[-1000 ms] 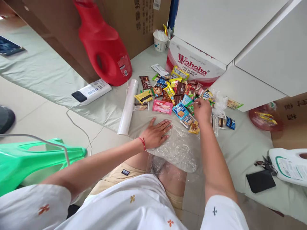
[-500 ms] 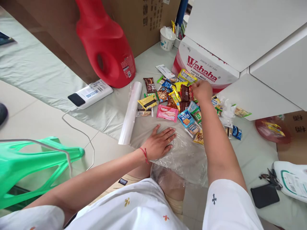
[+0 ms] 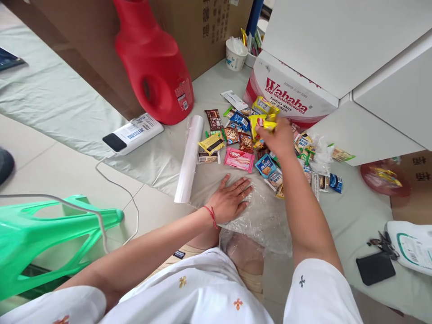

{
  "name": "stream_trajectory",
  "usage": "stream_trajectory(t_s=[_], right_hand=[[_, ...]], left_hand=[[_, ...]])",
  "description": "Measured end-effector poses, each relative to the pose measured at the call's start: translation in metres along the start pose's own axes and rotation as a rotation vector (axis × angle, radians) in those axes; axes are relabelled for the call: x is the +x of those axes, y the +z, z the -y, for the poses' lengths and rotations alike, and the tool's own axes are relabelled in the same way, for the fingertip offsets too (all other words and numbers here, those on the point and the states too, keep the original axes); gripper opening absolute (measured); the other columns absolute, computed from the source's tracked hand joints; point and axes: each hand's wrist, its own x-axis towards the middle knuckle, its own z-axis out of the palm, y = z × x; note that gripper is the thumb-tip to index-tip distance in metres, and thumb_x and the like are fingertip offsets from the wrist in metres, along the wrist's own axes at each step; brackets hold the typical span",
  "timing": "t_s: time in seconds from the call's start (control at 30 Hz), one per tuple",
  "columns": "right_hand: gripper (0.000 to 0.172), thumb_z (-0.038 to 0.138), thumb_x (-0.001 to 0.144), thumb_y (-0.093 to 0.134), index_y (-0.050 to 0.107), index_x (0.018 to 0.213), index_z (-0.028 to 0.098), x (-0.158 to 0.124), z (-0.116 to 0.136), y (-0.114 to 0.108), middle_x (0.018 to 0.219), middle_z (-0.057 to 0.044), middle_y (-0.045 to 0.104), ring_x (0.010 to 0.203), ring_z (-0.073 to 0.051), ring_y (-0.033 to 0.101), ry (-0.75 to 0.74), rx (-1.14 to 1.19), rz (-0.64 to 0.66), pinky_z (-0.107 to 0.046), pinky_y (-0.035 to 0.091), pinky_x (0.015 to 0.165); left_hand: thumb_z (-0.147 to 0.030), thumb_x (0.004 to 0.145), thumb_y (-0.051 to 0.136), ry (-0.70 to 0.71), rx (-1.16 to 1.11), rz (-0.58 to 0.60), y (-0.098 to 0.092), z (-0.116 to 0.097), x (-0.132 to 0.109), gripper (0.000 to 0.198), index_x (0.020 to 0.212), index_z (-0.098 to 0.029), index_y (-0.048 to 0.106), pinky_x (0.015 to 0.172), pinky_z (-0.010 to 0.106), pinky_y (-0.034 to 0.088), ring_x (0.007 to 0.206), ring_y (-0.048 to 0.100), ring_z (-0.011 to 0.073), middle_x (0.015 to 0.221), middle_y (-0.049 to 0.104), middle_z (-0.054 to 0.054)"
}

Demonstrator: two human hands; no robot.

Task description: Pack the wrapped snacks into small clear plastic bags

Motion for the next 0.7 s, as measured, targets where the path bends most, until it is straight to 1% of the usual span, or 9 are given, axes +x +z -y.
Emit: stream_trajectory(t_s=[0.07, 0.1, 0.2, 0.3, 0.37, 0.43, 0.53, 0.63, 0.7], right_hand=[[0.051, 0.064, 0.089, 0.062, 0.067, 0.111, 0.018, -0.03, -0.011, -0.042, 0.098, -0.01, 0.071, 0.078, -0.023, 0.061, 0.167, 0.127, -0.123, -0.038, 0.05, 0.073], [0.049, 0.064, 0.087, 0.064, 0.068, 0.108, 0.02, -0.048, -0.016, -0.061, 0.094, -0.008, 0.071, 0.074, -0.021, 0.06, 0.205, 0.172, -0.087, -0.036, 0.048, 0.069], [0.039, 0.059, 0.079, 0.072, 0.067, 0.088, 0.021, -0.106, -0.025, -0.092, 0.074, -0.002, 0.065, 0.063, -0.018, 0.056, 0.173, 0.114, 0.385, -0.03, 0.041, 0.058], [0.025, 0.041, 0.078, 0.073, 0.066, 0.088, 0.019, -0.161, -0.016, -0.074, 0.087, -0.006, 0.068, 0.071, -0.02, 0.062, 0.021, -0.16, 0.705, -0.029, 0.04, 0.061], [0.024, 0.033, 0.081, 0.072, 0.069, 0.1, 0.018, -0.187, -0.002, -0.049, 0.104, -0.011, 0.069, 0.085, -0.025, 0.068, -0.028, -0.29, 0.801, -0.031, 0.044, 0.066], [0.036, 0.032, 0.083, 0.073, 0.068, 0.115, 0.017, -0.202, 0.008, -0.029, 0.12, -0.016, 0.067, 0.102, -0.03, 0.069, -0.04, -0.32, 0.82, -0.033, 0.048, 0.073], [0.056, 0.04, 0.083, 0.078, 0.064, 0.133, 0.02, -0.193, -0.001, -0.023, 0.139, -0.017, 0.063, 0.116, -0.032, 0.066, -0.071, -0.146, 0.756, -0.036, 0.053, 0.084], [0.044, 0.049, 0.093, 0.064, 0.068, 0.128, 0.023, -0.145, -0.035, -0.032, 0.126, -0.012, 0.072, 0.101, -0.028, 0.071, 0.064, 0.007, 0.514, -0.037, 0.054, 0.085], [0.036, 0.044, 0.097, 0.055, 0.073, 0.116, 0.019, -0.098, -0.059, -0.03, 0.112, -0.013, 0.076, 0.096, -0.03, 0.072, 0.255, -0.108, 0.289, -0.039, 0.053, 0.084]], left_hand=[[-0.05, 0.108, 0.031, -0.019, 0.013, -0.001, 0.0, -0.001, 0.001, 0.057, 0.159, -0.026, 0.044, 0.129, 0.07, 0.011, 0.163, 0.021, 0.0294, 0.171, 0.033, 0.003], [-0.051, 0.108, 0.032, -0.027, 0.018, 0.001, -0.001, -0.001, 0.001, 0.058, 0.159, -0.026, 0.044, 0.129, 0.071, 0.012, 0.163, 0.02, 0.0305, 0.171, 0.034, 0.003], [-0.051, 0.108, 0.033, -0.035, 0.031, 0.006, -0.001, -0.001, 0.002, 0.058, 0.159, -0.026, 0.044, 0.128, 0.072, 0.014, 0.162, 0.024, 0.0312, 0.171, 0.034, 0.003], [-0.051, 0.108, 0.033, -0.032, 0.049, -0.002, -0.002, -0.002, 0.002, 0.058, 0.159, -0.027, 0.045, 0.128, 0.071, 0.014, 0.161, 0.025, 0.0306, 0.171, 0.034, 0.003], [-0.051, 0.108, 0.033, -0.034, 0.064, -0.01, -0.002, -0.002, 0.002, 0.057, 0.158, -0.028, 0.045, 0.129, 0.071, 0.015, 0.161, 0.026, 0.0302, 0.17, 0.035, 0.002], [-0.046, 0.109, 0.03, -0.042, 0.079, -0.018, -0.003, -0.002, 0.002, 0.055, 0.159, -0.027, 0.045, 0.129, 0.069, 0.017, 0.161, 0.027, 0.0286, 0.17, 0.035, 0.003], [-0.036, 0.11, 0.024, -0.055, 0.091, -0.027, -0.003, -0.002, 0.002, 0.055, 0.16, -0.023, 0.043, 0.13, 0.065, 0.018, 0.16, 0.031, 0.025, 0.169, 0.038, 0.005], [-0.033, 0.11, 0.024, -0.058, 0.097, -0.018, -0.004, -0.002, 0.002, 0.055, 0.161, -0.021, 0.042, 0.13, 0.063, 0.019, 0.159, 0.032, 0.0251, 0.168, 0.038, 0.007], [-0.034, 0.11, 0.026, -0.064, 0.11, -0.01, -0.004, -0.002, 0.003, 0.054, 0.16, -0.022, 0.044, 0.13, 0.063, 0.019, 0.159, 0.034, 0.0259, 0.168, 0.038, 0.006]])
